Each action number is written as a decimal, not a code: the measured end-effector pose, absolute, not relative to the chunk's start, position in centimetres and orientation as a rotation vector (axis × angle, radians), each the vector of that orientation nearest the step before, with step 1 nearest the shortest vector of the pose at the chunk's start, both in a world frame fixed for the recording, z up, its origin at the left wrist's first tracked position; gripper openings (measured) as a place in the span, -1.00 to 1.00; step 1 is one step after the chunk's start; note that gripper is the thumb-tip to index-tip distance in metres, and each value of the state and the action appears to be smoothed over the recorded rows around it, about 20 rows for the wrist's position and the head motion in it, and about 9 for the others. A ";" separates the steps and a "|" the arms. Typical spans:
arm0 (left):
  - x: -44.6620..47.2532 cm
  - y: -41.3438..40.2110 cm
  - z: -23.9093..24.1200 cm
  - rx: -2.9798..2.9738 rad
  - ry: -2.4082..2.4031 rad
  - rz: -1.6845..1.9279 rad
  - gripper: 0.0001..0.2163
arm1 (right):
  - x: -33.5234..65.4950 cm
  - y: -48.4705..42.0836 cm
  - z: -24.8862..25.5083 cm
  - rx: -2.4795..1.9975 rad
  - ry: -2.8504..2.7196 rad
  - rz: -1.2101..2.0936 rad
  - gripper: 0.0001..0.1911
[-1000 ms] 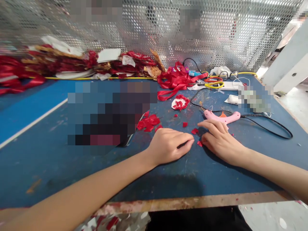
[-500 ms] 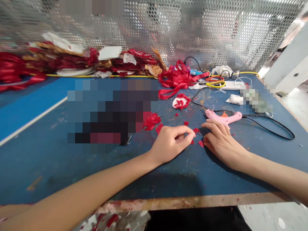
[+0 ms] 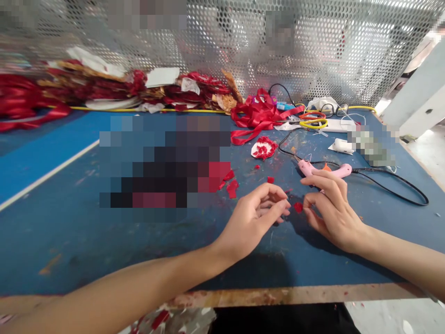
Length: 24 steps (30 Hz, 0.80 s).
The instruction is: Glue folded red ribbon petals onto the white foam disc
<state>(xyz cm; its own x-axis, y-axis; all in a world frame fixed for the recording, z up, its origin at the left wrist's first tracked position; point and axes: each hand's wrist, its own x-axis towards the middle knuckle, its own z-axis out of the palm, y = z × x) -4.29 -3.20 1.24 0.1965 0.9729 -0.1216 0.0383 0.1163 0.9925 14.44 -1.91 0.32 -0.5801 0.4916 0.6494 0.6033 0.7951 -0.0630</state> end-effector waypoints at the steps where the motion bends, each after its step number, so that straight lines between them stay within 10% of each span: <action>1: -4.2 -3.3 1.2 1.172 1.109 0.952 -0.85 | 14.5 -2.0 0.4 -0.784 -2.286 -0.229 -0.88; 24: -3.9 -3.5 1.1 0.901 0.976 0.958 -0.67 | 14.4 -2.5 0.9 -0.624 -2.313 -0.338 -0.88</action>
<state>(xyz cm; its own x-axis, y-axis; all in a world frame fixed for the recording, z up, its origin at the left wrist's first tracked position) -3.92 -3.54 1.15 0.2564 0.9332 -0.2517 -0.2340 0.3125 0.9206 14.44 -2.46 0.87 -0.6338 0.3388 0.6954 0.5238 0.8495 0.0635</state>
